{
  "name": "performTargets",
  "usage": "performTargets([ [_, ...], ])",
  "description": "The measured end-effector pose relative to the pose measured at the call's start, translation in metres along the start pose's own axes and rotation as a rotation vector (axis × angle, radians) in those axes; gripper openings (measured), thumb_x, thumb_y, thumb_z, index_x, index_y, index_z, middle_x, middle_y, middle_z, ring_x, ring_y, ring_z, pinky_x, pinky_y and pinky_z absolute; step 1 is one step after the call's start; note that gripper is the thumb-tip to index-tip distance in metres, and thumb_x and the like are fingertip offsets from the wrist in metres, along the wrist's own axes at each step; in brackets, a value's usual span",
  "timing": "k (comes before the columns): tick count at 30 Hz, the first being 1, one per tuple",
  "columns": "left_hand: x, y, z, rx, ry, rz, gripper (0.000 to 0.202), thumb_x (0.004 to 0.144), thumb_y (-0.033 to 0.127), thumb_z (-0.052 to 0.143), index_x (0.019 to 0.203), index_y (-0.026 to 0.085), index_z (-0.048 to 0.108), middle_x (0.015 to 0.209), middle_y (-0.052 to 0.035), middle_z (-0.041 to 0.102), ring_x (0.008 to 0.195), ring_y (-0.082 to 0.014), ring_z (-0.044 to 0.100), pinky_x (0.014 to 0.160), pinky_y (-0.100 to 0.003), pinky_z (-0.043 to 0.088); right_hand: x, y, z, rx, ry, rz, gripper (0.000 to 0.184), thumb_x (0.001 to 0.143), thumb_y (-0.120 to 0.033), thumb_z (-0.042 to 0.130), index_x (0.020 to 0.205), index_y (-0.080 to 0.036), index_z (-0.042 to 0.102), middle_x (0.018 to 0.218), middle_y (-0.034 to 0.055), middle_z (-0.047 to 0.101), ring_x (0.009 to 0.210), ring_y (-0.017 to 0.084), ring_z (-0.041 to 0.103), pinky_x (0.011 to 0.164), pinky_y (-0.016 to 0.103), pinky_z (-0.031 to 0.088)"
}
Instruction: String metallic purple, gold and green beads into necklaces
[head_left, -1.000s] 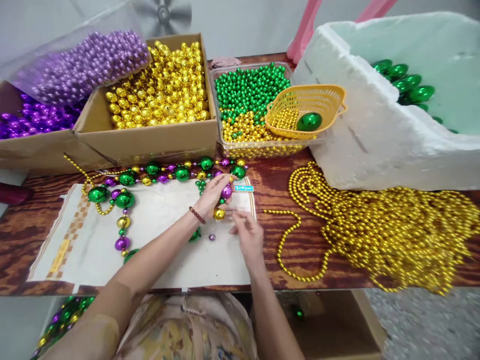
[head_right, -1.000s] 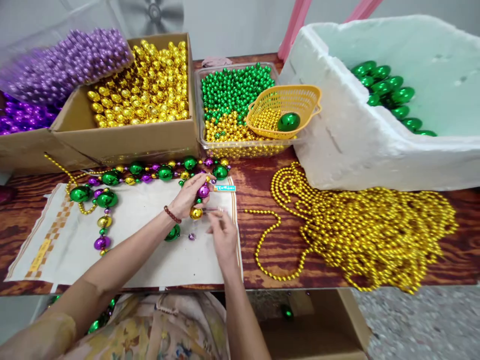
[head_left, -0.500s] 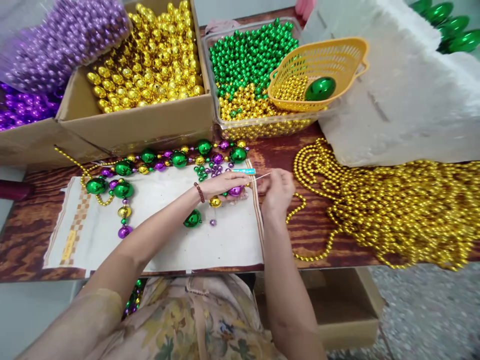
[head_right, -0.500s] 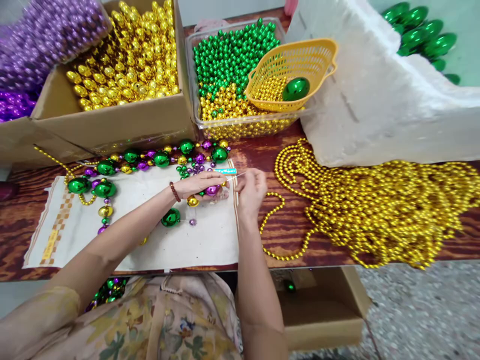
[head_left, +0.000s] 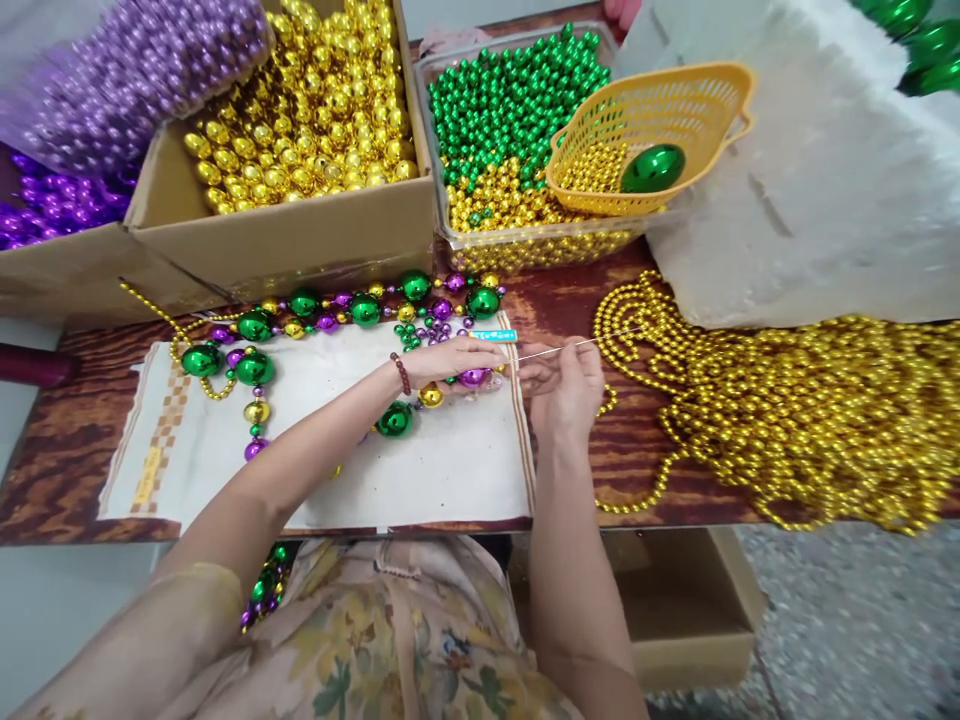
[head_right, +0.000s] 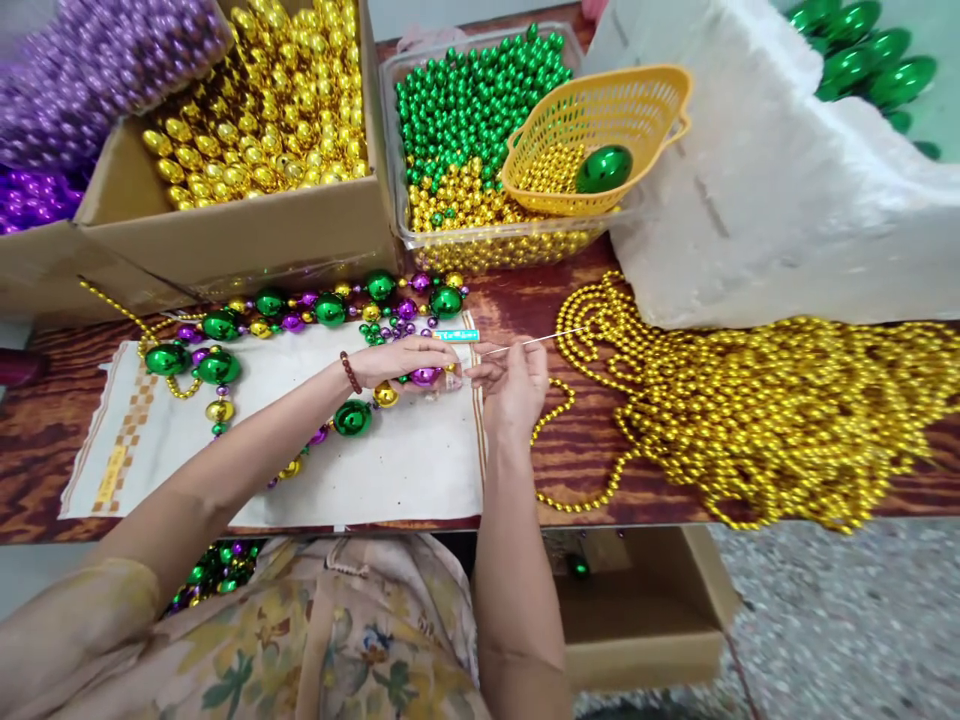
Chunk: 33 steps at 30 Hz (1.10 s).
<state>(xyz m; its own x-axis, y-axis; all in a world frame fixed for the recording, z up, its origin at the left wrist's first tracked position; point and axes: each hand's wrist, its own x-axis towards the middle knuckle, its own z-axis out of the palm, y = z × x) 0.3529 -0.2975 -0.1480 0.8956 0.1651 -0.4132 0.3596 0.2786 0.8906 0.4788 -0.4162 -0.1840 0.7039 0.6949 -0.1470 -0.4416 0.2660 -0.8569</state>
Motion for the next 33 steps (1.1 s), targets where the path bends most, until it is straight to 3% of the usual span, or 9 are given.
performTargets([
  [5, -0.007, 0.006, 0.007, -0.012, 0.009, 0.009, 0.029, 0.085, 0.046, 0.068, 0.091, 0.018, 0.068, 0.064, -0.0016, 0.060, 0.038, -0.0041, 0.039, 0.035, -0.018, 0.016, -0.003, -0.010, 0.004, -0.015, -0.095, 0.008, 0.039, 0.068, -0.040, 0.082, 0.091, -0.022, 0.055, 0.076, -0.0028, 0.072, 0.052, 0.010, 0.065, 0.040, 0.016, 0.047],
  [11, -0.021, 0.011, 0.014, 0.049, -0.002, 0.054, 0.032, 0.085, 0.049, 0.066, 0.081, 0.017, 0.064, 0.065, -0.0009, 0.057, 0.040, -0.0040, 0.039, 0.036, -0.018, 0.020, -0.017, -0.017, 0.011, -0.033, -0.106, 0.047, 0.041, 0.076, -0.055, 0.074, 0.085, -0.024, 0.049, 0.062, -0.0072, 0.063, 0.047, 0.010, 0.060, 0.037, 0.016, 0.042],
  [14, -0.029, 0.011, 0.014, 0.127, 0.011, 0.089, 0.031, 0.088, 0.048, 0.062, 0.085, 0.017, 0.065, 0.071, -0.0031, 0.061, 0.045, -0.0059, 0.045, 0.039, -0.019, 0.025, -0.021, -0.036, 0.013, -0.016, -0.123, 0.016, 0.039, 0.075, -0.051, 0.078, 0.084, -0.024, 0.051, 0.051, -0.0115, 0.049, 0.039, 0.006, 0.047, 0.036, 0.014, 0.038],
  [18, -0.034, 0.003, 0.014, 0.181, 0.033, 0.187, 0.028, 0.089, 0.043, 0.062, 0.086, 0.015, 0.065, 0.082, -0.0048, 0.064, 0.063, -0.0105, 0.057, 0.053, -0.022, 0.043, -0.026, -0.064, 0.012, 0.015, -0.111, -0.096, 0.037, 0.075, -0.046, 0.081, 0.080, -0.023, 0.052, 0.046, -0.0138, 0.037, 0.033, 0.004, 0.029, 0.030, 0.012, 0.027],
  [21, -0.032, -0.010, 0.018, 0.165, 0.045, 0.249, 0.025, 0.090, 0.038, 0.060, 0.092, 0.013, 0.065, 0.086, -0.0046, 0.065, 0.072, -0.0115, 0.059, 0.067, -0.025, 0.048, -0.034, -0.078, 0.009, -0.015, -0.110, -0.153, 0.033, 0.076, -0.044, 0.080, 0.080, -0.022, 0.056, 0.047, -0.0126, 0.041, 0.034, 0.004, 0.034, 0.032, 0.012, 0.032],
  [27, -0.029, -0.032, 0.028, 0.041, 0.177, 0.280, 0.015, 0.087, 0.025, 0.064, 0.093, 0.012, 0.065, 0.093, -0.0070, 0.068, 0.085, -0.0134, 0.062, 0.083, -0.029, 0.047, -0.047, -0.086, -0.001, -0.227, -0.183, -0.021, 0.035, 0.068, -0.038, 0.084, 0.090, -0.018, 0.067, 0.066, -0.0036, 0.065, 0.053, 0.010, 0.063, 0.042, 0.018, 0.050],
  [30, -0.030, -0.036, 0.028, 0.025, 0.199, 0.303, 0.018, 0.086, 0.024, 0.064, 0.099, 0.012, 0.066, 0.094, -0.0078, 0.069, 0.086, -0.0150, 0.063, 0.085, -0.031, 0.047, -0.050, -0.085, 0.000, -0.300, -0.192, -0.043, 0.034, 0.071, -0.045, 0.081, 0.084, -0.017, 0.065, 0.062, -0.0041, 0.063, 0.048, 0.010, 0.061, 0.041, 0.019, 0.050],
  [33, -0.032, -0.037, 0.028, 0.155, 0.238, 0.343, 0.019, 0.086, 0.023, 0.061, 0.099, 0.011, 0.068, 0.097, -0.0092, 0.071, 0.090, -0.0175, 0.064, 0.087, -0.033, 0.048, -0.052, -0.083, 0.008, -0.363, -0.157, -0.143, 0.033, 0.075, -0.047, 0.077, 0.079, -0.017, 0.063, 0.054, -0.0067, 0.056, 0.041, 0.007, 0.052, 0.040, 0.016, 0.045],
])
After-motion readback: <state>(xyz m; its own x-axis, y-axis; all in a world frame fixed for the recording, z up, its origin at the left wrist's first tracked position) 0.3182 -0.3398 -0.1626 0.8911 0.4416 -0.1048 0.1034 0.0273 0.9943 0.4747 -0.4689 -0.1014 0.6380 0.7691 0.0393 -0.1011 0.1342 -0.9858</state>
